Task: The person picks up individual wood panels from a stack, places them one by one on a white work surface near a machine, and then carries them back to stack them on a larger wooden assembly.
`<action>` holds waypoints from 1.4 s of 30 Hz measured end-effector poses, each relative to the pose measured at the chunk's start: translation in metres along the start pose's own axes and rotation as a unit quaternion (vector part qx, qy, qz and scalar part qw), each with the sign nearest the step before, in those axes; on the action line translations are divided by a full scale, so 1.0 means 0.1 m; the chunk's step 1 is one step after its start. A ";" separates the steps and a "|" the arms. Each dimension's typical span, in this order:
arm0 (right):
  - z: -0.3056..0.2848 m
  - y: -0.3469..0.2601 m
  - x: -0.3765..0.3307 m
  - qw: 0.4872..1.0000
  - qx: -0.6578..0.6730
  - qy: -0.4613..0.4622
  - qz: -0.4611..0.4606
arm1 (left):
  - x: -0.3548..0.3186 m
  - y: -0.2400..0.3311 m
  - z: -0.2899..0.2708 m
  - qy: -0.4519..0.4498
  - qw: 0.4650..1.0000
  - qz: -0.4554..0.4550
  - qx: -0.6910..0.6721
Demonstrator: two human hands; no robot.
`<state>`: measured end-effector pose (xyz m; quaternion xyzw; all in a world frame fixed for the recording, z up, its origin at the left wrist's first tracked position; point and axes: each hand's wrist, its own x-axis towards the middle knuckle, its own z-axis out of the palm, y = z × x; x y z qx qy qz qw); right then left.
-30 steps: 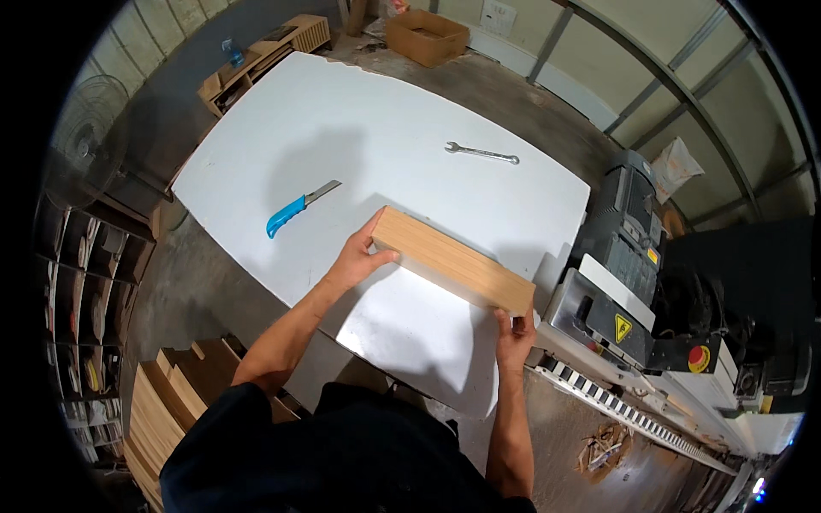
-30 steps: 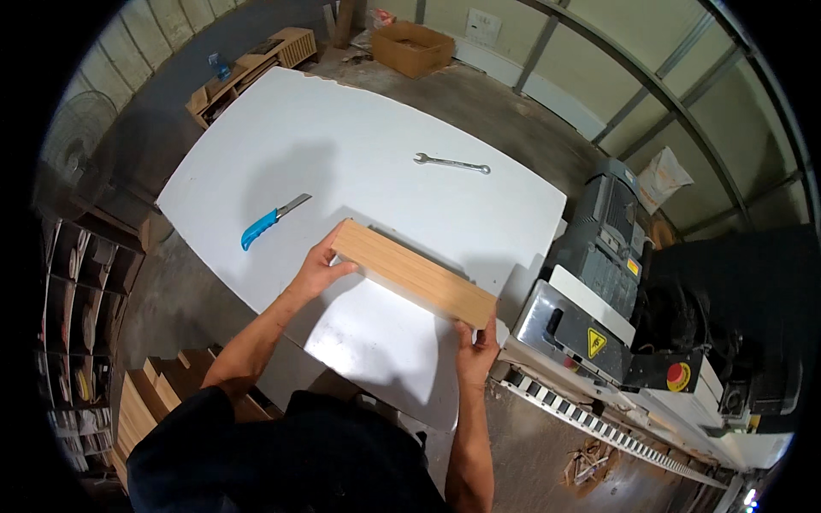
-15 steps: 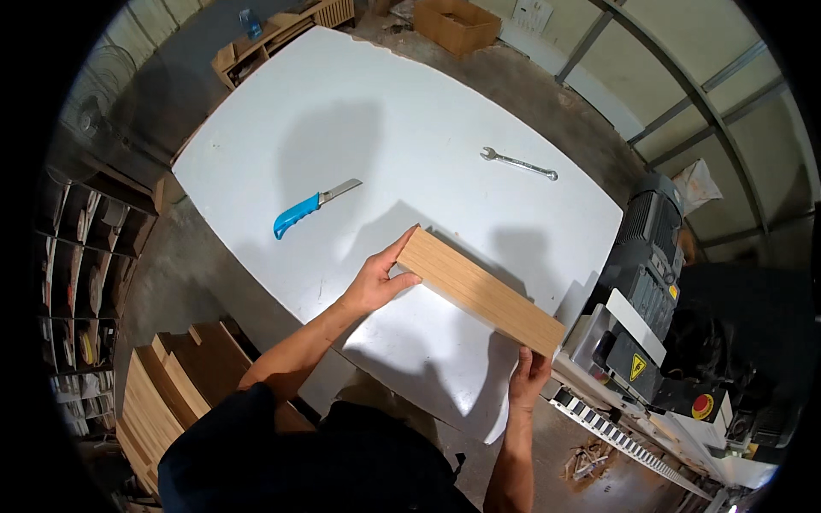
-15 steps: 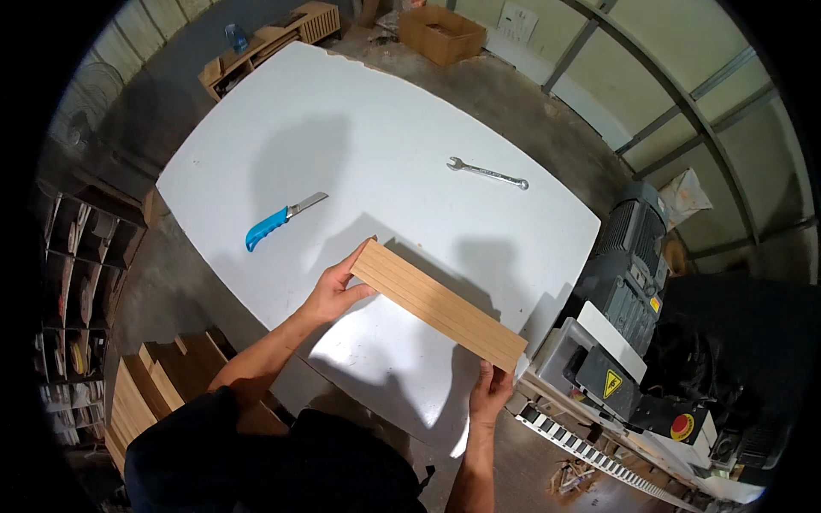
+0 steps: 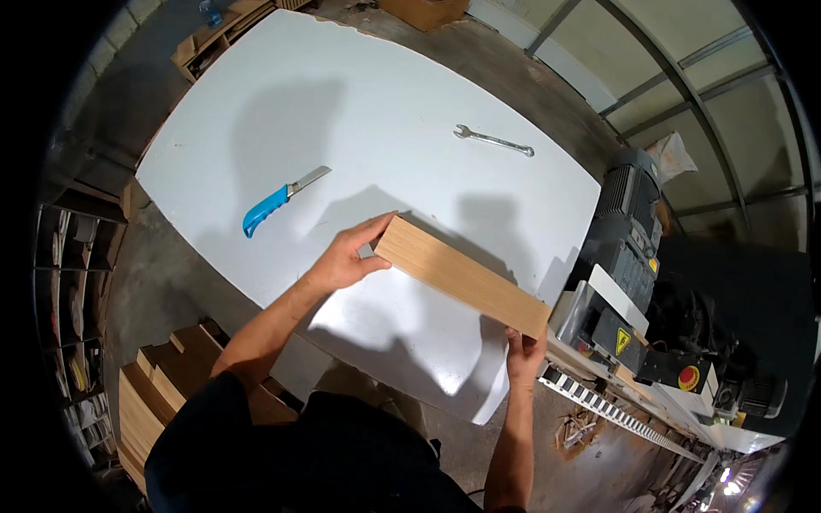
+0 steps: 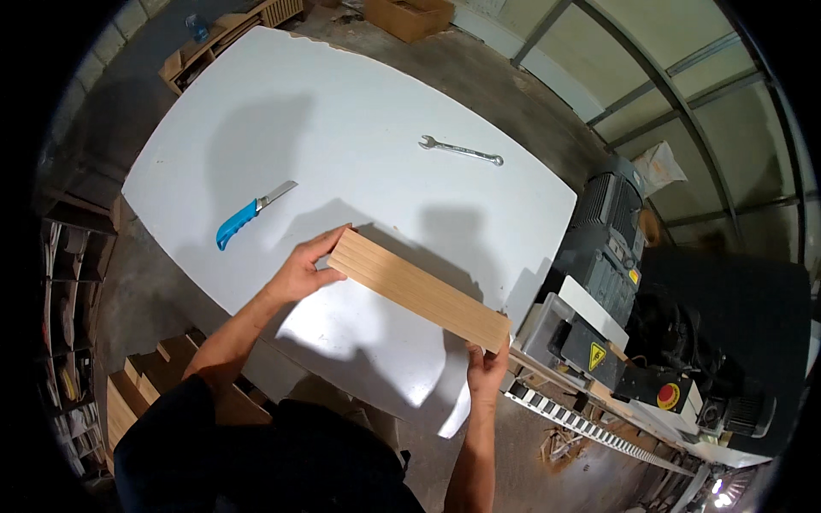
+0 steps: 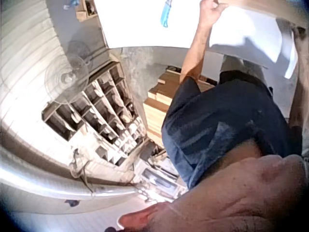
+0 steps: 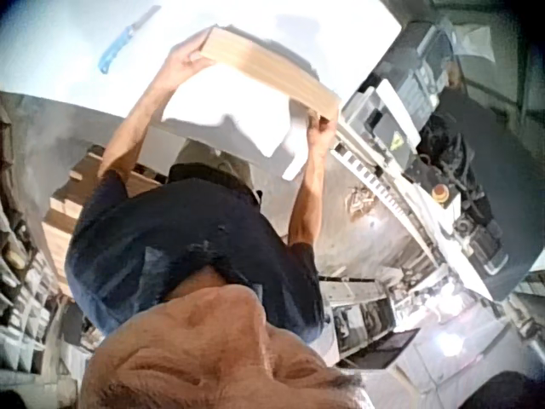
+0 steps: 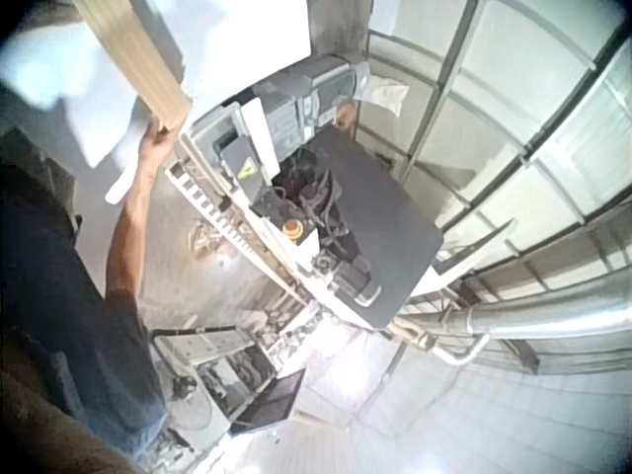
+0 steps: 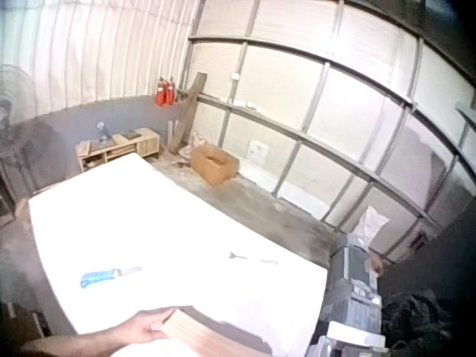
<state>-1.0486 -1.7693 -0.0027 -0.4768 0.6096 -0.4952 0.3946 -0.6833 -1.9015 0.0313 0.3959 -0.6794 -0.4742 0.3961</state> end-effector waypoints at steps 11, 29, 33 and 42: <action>-0.02 -0.06 0.09 1.000 -0.004 -0.021 0.015 | -0.41 -0.04 -0.09 0.039 0.997 -0.008 -0.069; 0.27 -0.40 -1.16 0.825 -0.086 -0.553 -0.073 | -4.89 1.53 2.26 0.507 0.829 -0.229 -0.053; 0.52 -0.42 -1.86 0.739 -0.066 -0.667 -0.068 | -5.77 1.85 3.14 0.597 0.741 -0.302 -0.055; 1.17 -0.60 -3.56 0.584 -0.069 -0.807 -0.063 | -7.07 2.51 4.24 0.753 0.598 -0.266 -0.067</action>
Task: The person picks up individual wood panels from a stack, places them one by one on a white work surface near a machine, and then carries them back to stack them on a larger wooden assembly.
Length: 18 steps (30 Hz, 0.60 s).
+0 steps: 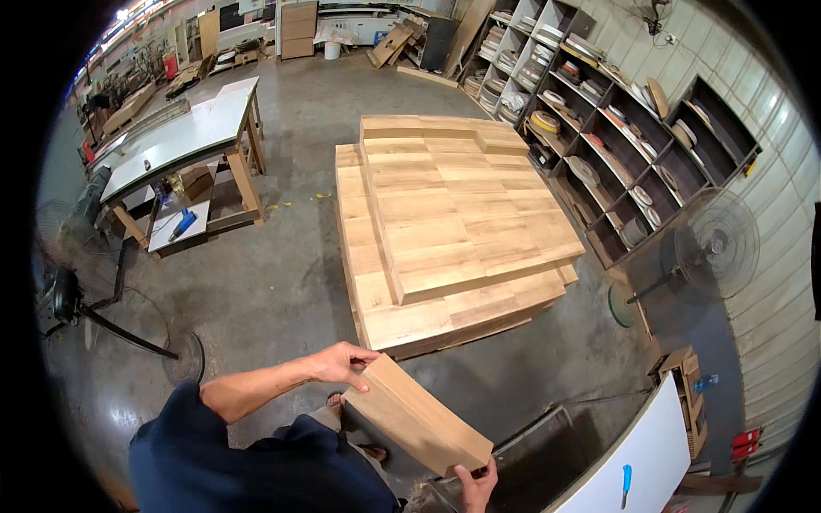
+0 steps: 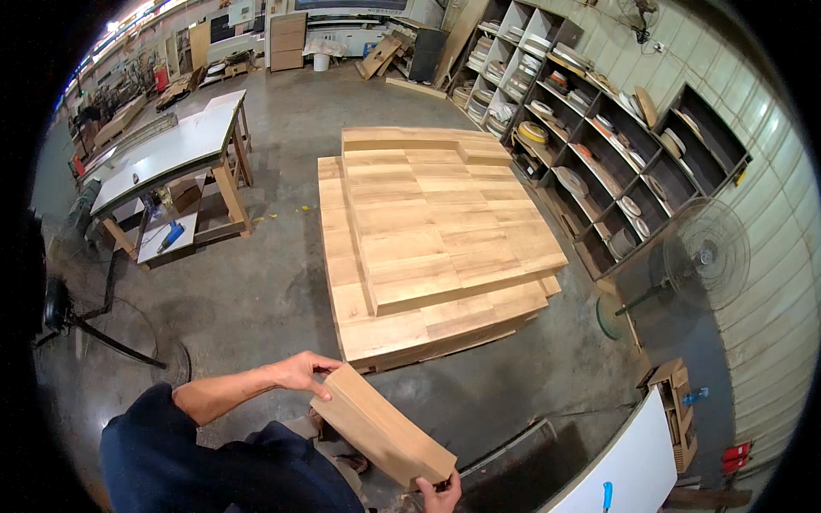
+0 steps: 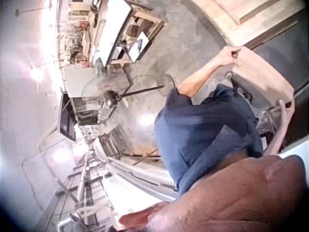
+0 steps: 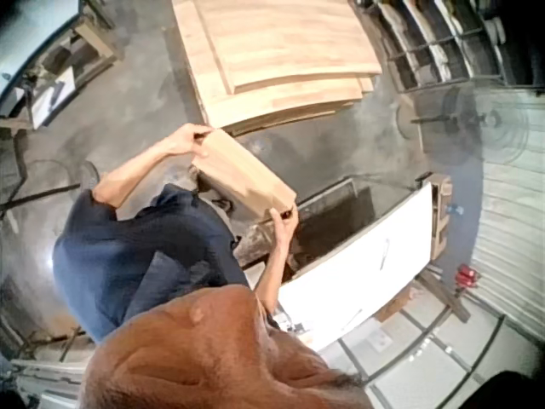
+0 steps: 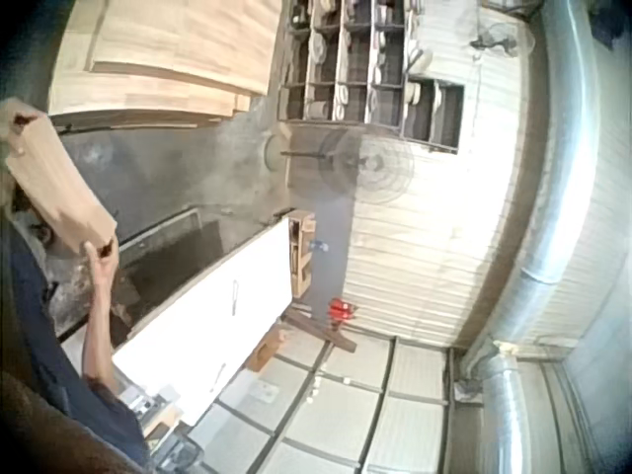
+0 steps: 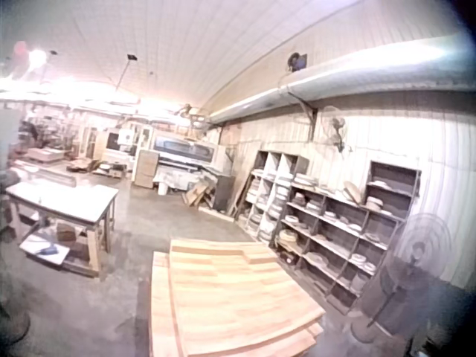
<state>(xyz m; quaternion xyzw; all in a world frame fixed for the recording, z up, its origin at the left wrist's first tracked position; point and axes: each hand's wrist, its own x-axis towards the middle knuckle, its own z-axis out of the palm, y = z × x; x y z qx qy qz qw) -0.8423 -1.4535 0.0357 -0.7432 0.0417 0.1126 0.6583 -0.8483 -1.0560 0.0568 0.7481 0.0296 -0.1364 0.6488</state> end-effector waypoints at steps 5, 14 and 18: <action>0.63 -0.19 0.65 0.989 0.082 -0.116 0.044 | -0.21 -0.23 -0.60 0.050 0.989 -0.046 -0.129; 1.82 -0.75 1.83 0.961 0.079 -0.249 0.086 | -0.30 -0.39 -1.53 0.100 0.948 -0.041 -0.300; 2.34 -0.95 2.49 0.940 0.027 -0.317 0.126 | -0.19 -0.59 -1.83 0.154 0.920 -0.022 -0.359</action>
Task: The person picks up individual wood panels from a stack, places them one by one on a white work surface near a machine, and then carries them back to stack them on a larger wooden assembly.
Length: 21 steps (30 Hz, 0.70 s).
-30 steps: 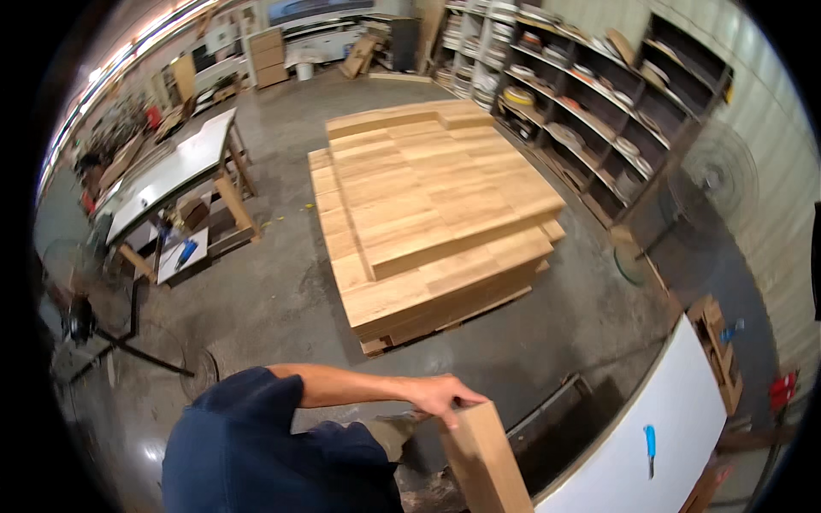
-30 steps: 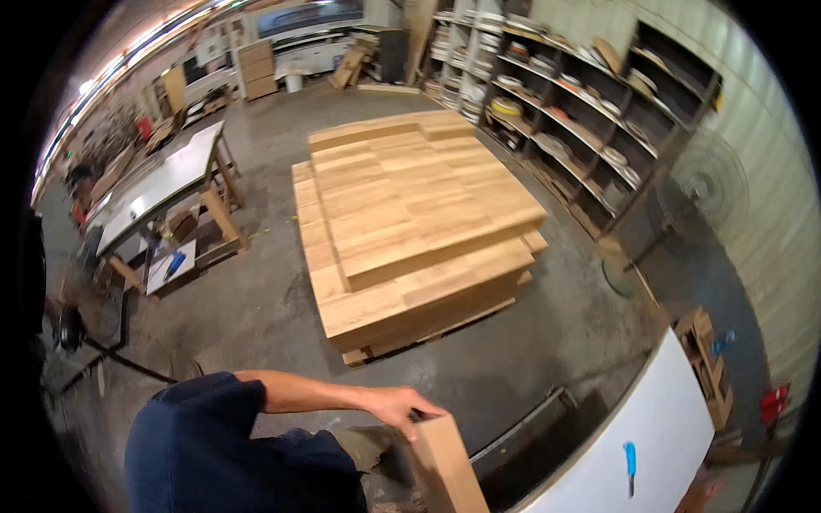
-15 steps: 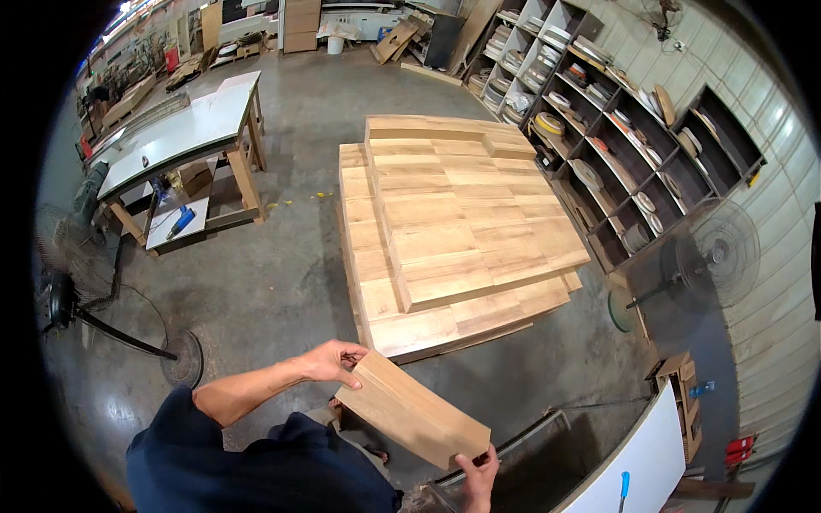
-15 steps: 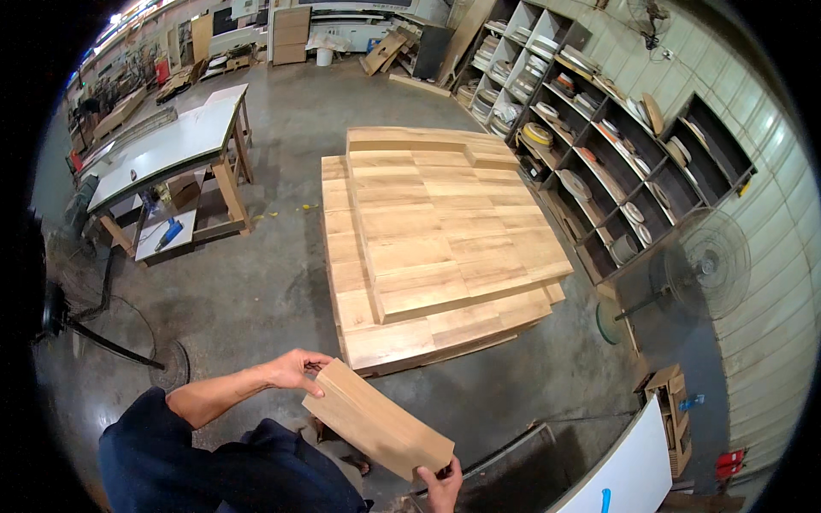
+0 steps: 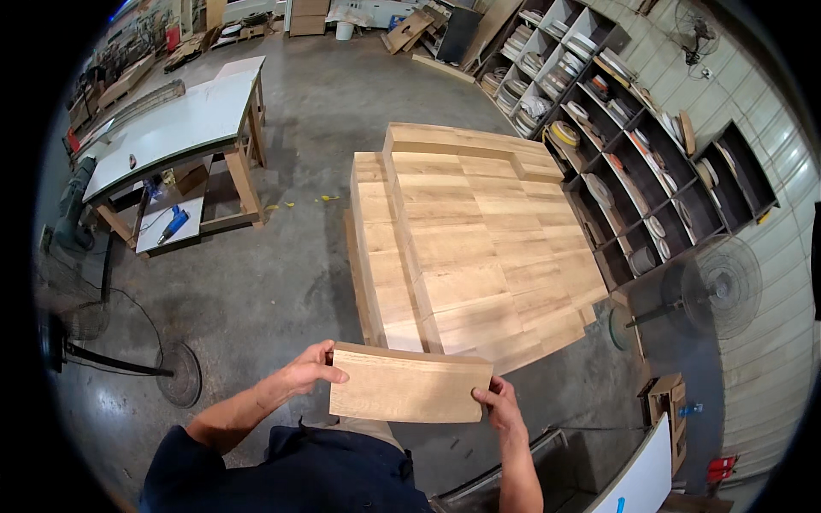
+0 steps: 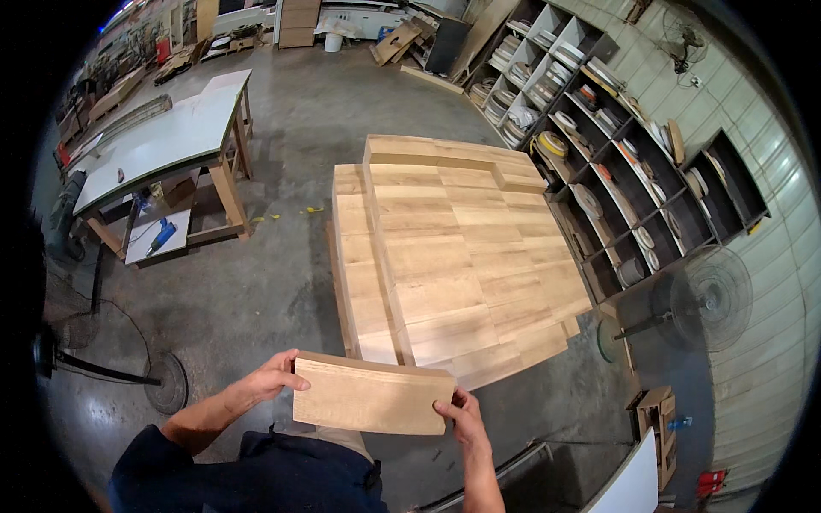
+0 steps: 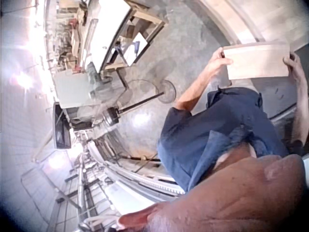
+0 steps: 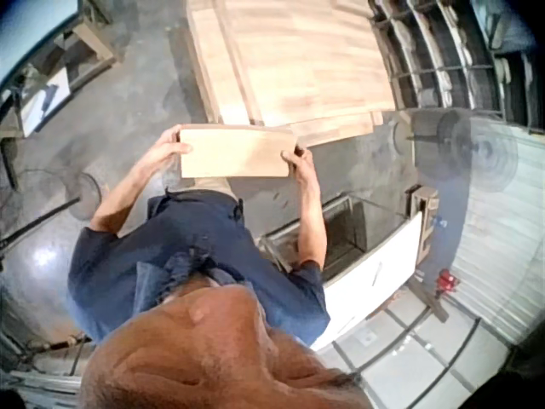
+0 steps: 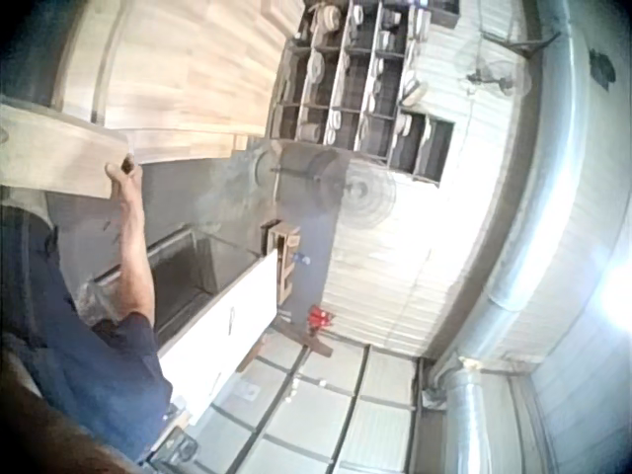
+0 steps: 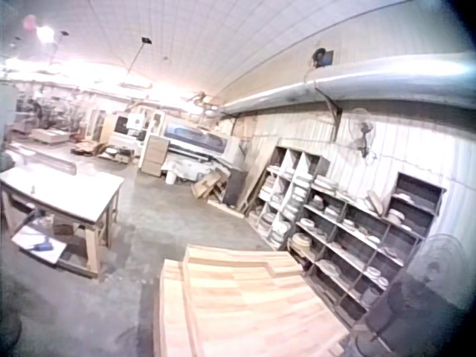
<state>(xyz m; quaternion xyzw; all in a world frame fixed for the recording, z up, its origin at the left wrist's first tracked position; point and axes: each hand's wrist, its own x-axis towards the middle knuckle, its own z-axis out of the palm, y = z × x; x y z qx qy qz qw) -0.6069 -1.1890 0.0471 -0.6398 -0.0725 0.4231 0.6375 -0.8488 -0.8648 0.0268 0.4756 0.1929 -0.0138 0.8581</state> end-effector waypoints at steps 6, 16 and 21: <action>0.38 -0.76 1.15 1.000 0.003 -0.015 -0.025 | 0.66 0.53 -0.36 0.067 0.994 0.035 -0.077; 0.62 -0.60 2.73 0.909 0.404 0.066 -0.081 | 2.22 1.52 -0.99 0.070 0.990 0.023 -0.122; 1.31 -0.72 3.58 0.897 0.413 0.117 -0.105 | 3.19 1.80 -1.16 0.085 0.986 0.023 -0.138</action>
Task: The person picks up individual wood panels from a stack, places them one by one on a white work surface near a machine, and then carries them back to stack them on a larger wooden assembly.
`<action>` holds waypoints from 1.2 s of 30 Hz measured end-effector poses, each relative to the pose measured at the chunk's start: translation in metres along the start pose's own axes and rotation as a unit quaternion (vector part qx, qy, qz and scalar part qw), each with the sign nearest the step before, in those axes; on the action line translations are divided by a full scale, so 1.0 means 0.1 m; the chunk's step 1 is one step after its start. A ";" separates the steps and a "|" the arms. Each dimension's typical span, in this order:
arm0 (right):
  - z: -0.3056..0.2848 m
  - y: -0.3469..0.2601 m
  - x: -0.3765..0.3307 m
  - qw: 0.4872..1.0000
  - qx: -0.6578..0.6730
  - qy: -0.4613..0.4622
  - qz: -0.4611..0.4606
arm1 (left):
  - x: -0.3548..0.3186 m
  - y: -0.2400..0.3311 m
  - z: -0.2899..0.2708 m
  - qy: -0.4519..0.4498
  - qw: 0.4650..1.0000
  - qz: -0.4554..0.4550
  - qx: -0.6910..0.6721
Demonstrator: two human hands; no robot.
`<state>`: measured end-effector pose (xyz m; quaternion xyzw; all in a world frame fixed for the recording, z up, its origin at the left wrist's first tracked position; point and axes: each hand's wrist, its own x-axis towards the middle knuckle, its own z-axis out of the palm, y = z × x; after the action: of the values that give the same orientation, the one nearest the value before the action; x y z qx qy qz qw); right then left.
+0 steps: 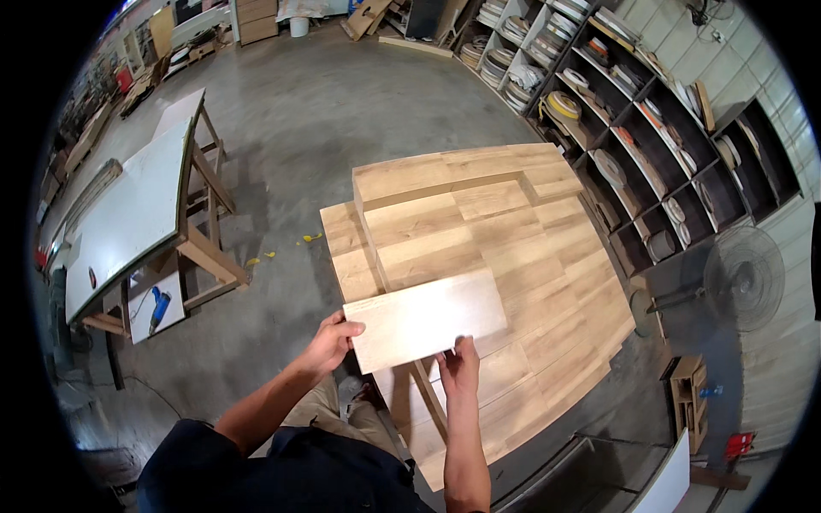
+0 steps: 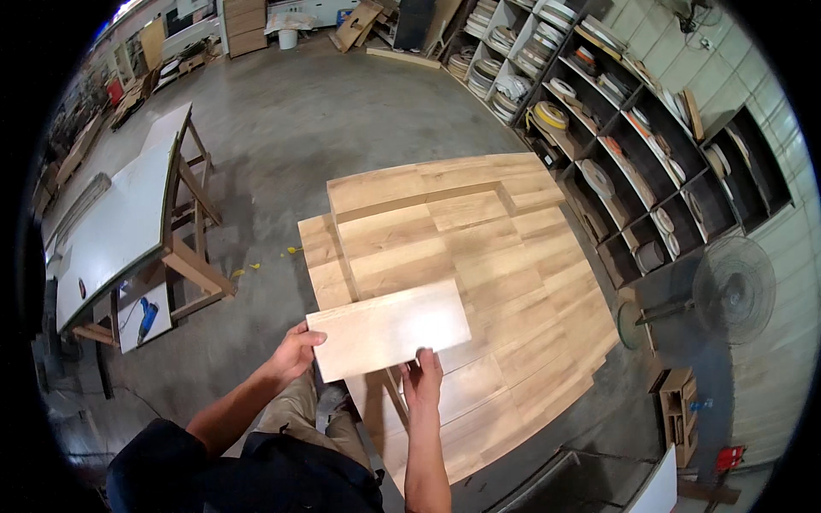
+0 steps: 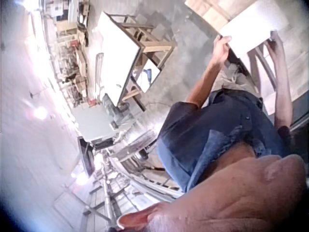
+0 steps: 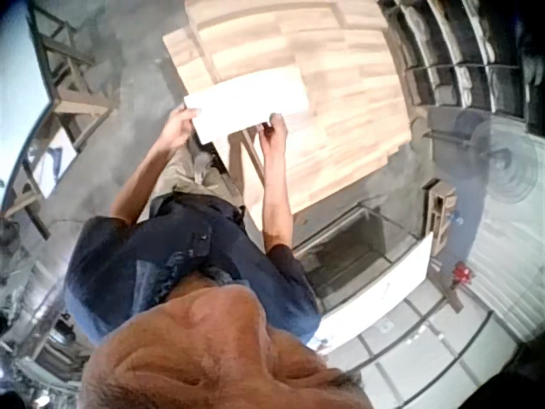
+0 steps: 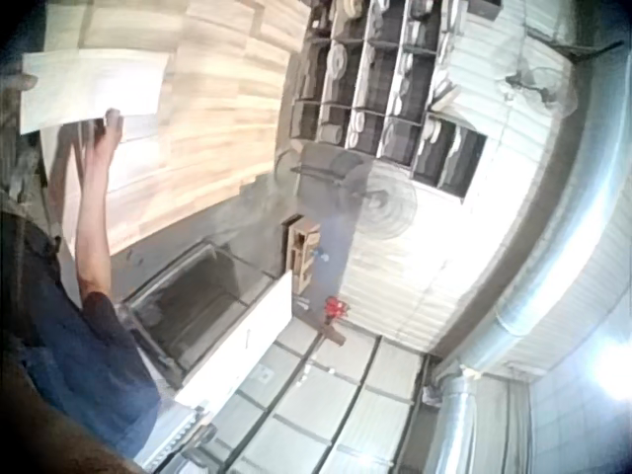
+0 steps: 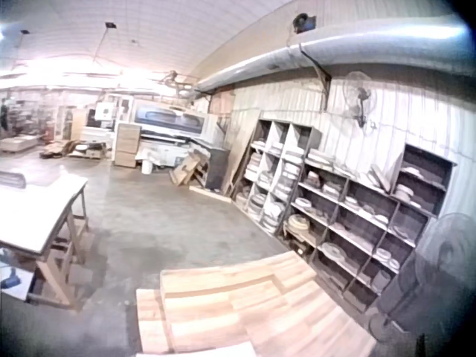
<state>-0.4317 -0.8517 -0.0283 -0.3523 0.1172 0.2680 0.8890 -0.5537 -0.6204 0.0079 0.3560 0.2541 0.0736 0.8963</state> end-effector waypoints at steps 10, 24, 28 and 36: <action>0.49 -0.27 2.11 0.973 -0.029 0.209 -0.095 | 2.03 0.33 0.41 0.023 0.997 -0.069 0.006; 0.61 -0.58 3.65 0.901 -0.213 0.336 -0.174 | 3.70 0.06 0.57 0.050 0.994 -0.089 -0.048; 0.64 -0.56 3.77 0.904 -0.201 0.345 -0.151 | 3.90 0.04 0.63 0.055 0.994 -0.071 -0.063; 0.61 -0.67 3.98 0.899 -0.186 0.347 -0.193 | 4.06 0.20 0.86 0.102 0.982 -0.145 0.063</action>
<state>-0.0630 -0.6931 -0.1045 -0.5980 0.2963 -0.0309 0.7441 -0.1595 -0.5307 -0.0892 0.3618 0.3972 -0.0377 0.8426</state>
